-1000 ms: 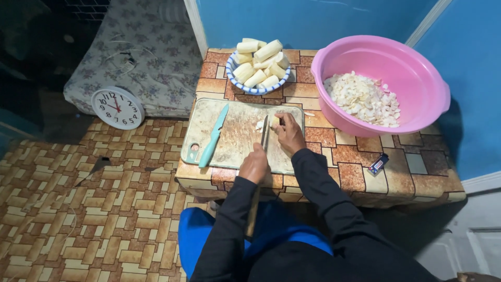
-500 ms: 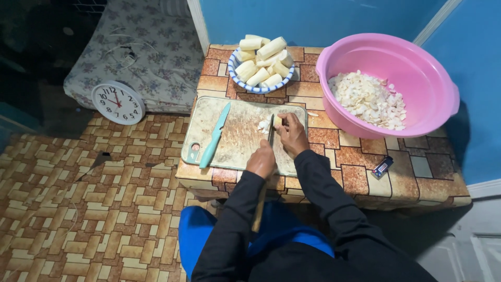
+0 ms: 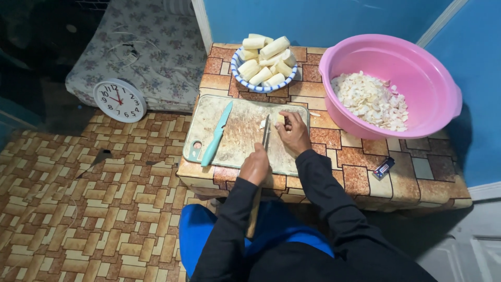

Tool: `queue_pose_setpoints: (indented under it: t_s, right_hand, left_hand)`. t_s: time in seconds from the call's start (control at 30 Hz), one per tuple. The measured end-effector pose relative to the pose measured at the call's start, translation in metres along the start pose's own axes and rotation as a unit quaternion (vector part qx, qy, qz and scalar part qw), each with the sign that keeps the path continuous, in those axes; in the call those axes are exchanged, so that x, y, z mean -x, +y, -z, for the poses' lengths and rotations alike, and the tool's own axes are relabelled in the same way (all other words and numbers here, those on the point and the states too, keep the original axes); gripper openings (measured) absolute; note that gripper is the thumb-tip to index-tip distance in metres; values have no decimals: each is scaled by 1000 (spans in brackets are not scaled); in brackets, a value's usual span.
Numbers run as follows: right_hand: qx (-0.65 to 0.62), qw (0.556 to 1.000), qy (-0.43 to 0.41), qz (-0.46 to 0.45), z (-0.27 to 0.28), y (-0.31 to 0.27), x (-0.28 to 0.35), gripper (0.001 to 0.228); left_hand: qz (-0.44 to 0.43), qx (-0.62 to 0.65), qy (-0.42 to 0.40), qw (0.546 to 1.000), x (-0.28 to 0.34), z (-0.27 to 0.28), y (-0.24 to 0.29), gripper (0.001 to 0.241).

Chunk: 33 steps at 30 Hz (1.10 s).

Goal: Chopping root vegetables into small pieces on a cutting board and placing them into a large bowl.

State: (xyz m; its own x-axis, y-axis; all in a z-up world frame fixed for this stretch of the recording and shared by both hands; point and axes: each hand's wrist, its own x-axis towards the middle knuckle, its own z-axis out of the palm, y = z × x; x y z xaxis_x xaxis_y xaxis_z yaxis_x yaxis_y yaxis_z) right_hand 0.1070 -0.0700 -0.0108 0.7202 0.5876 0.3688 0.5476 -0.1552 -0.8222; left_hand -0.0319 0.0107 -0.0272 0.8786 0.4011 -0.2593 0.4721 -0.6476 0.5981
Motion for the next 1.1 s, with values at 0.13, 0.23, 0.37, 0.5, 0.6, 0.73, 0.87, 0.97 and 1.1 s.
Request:
queue_pose_setpoints:
  t_s: [0.13,0.23,0.37,0.5,0.6,0.73,0.87,0.97,1.1]
  right_hand:
    - [-58,998,13,-20,1,-4,4,36]
    - [-67,997,16,-26,0,3,6,34]
    - [-50,999,7,-21,2,2,4,29]
    - [10,1000,27,-1,0,6,1,28]
    - [14,1000,28,2,1,7,0,28]
    - [15,999,28,1,-1,10,-3,28]
    - [2,1000,5,-11,-1,11,-4,25]
    - [16,1000,2,-4,0,2,-3,24]
    - [53,998,13,17,-1,3,-3,23]
  left_hand:
    - [0,-14,8,1000,20,8,7,32]
    - [6,-15,13,1000,32,13,19,35]
    - [-8,-30,27,999,39,10,27,34]
    - [-16,-49,50,997,36,1,27,29]
    - [-28,-50,68,996,43,5,37,22]
    - [-34,-67,96,993,35,-15,33,19]
    - [-93,-239,380,889,25,-36,30,6]
    - [-102,-254,417,866,10,-46,26,7]
    - [-112,-268,434,853,3,-39,27,7]
